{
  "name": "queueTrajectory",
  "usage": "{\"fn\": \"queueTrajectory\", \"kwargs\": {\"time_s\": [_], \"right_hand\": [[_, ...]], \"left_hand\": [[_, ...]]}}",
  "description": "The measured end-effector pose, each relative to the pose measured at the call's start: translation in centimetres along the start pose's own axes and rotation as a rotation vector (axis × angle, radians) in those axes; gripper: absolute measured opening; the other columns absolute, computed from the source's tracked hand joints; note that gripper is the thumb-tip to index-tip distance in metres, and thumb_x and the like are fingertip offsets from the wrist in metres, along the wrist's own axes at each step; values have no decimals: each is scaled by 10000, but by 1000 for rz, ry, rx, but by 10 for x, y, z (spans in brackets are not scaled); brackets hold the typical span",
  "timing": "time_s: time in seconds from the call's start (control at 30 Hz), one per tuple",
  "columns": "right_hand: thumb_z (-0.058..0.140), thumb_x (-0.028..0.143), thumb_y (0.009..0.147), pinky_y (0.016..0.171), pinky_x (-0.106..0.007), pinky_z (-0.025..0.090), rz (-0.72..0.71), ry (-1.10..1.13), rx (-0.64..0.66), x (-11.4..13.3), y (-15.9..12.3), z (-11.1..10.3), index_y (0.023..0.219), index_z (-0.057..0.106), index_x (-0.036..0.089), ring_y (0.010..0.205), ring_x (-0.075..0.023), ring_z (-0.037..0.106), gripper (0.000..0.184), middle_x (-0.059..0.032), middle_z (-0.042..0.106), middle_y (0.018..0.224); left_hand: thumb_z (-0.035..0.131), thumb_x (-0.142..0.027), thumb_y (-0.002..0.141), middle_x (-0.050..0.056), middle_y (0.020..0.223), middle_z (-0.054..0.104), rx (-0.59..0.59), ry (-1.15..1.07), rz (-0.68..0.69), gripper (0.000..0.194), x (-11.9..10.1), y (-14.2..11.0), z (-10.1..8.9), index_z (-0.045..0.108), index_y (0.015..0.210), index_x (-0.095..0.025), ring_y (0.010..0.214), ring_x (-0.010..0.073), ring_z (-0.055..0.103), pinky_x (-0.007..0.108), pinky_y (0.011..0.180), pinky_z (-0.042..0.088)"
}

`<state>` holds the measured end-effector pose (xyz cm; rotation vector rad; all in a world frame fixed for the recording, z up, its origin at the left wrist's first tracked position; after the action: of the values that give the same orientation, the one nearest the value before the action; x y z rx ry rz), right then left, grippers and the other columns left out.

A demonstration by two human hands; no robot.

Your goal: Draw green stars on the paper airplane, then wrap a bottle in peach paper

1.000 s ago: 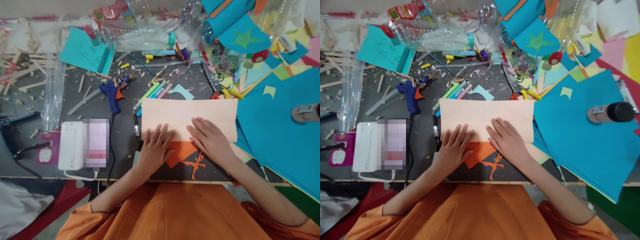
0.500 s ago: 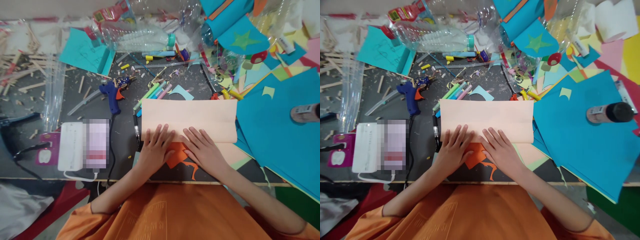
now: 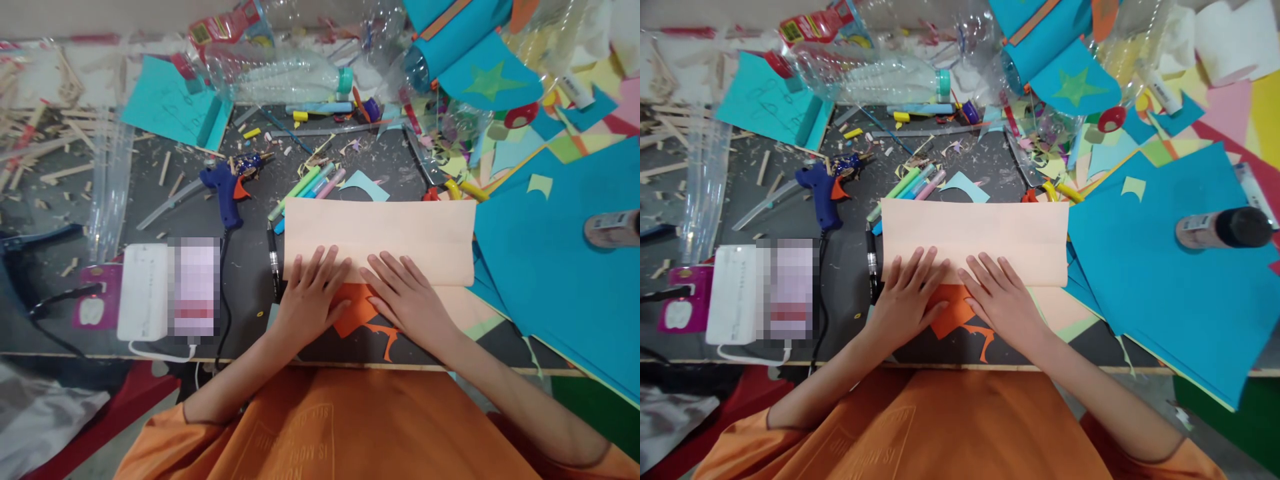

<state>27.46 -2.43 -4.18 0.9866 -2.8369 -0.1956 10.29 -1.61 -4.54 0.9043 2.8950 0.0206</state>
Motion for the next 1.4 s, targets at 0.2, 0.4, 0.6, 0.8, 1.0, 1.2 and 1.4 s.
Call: {"fn": "queueTrajectory", "kwargs": {"time_s": [0.2,0.4,0.6,0.8,1.0,1.2,1.4], "right_hand": [[346,276,1059,1090,-428,434,-17,-51,-45,2,4,-6,1292,638,170,1281,-256,594,389,-97,678,1363],[351,277,1056,1102,-416,417,-7,-45,-28,1,3,-4,1309,637,188,1301,-249,580,392,-88,670,1378],[400,291,1044,1141,-422,381,-8,-12,-6,-1,1,0,1346,613,195,1334,-249,553,382,-95,633,1427],[415,268,1036,1109,-432,425,-28,-24,-21,1,2,-3,1318,638,179,1313,-266,567,371,-99,651,1403],[460,144,989,1066,-410,463,-149,33,-41,13,4,-7,1257,690,129,1251,-254,597,354,-80,710,1316],[511,138,976,1083,-417,452,-100,56,-16,8,-1,-10,1296,677,156,1245,-239,605,361,-83,714,1310],[487,141,994,1050,-426,450,-27,-19,-64,-12,-20,-25,1194,713,161,1175,-238,648,302,-77,758,1220]], "left_hand": [[413,-505,1008,148,1556,496,-2,18,6,595,0,0,0,454,1519,-202,1422,333,474,512,1152,340],[406,-508,1009,144,1561,490,-22,18,2,597,-1,0,2,453,1519,-202,1428,330,465,503,1167,304],[397,-497,1013,145,1554,500,-41,31,10,590,-1,-1,1,448,1518,-195,1425,330,466,498,1171,281],[434,-515,994,135,1575,475,-27,16,-1,617,0,-1,4,430,1531,-211,1453,320,429,489,1213,223],[472,-486,986,153,1571,474,-19,13,3,612,0,0,3,436,1525,-201,1443,340,440,514,1193,260],[527,-432,964,174,1577,459,3,-1,4,641,0,-1,3,402,1545,-191,1454,349,427,527,1197,261],[487,-450,985,186,1565,472,-4,35,15,608,-1,0,2,426,1528,-184,1444,351,443,533,1178,290]]}}
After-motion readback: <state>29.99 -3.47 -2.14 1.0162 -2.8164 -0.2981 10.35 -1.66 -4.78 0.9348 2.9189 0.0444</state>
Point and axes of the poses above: each hand's wrist, its own y-axis towards the middle knuckle, its own z-axis out of the palm, x = y × z, the point moved 5 cm from there along y, towards the middle knuckle
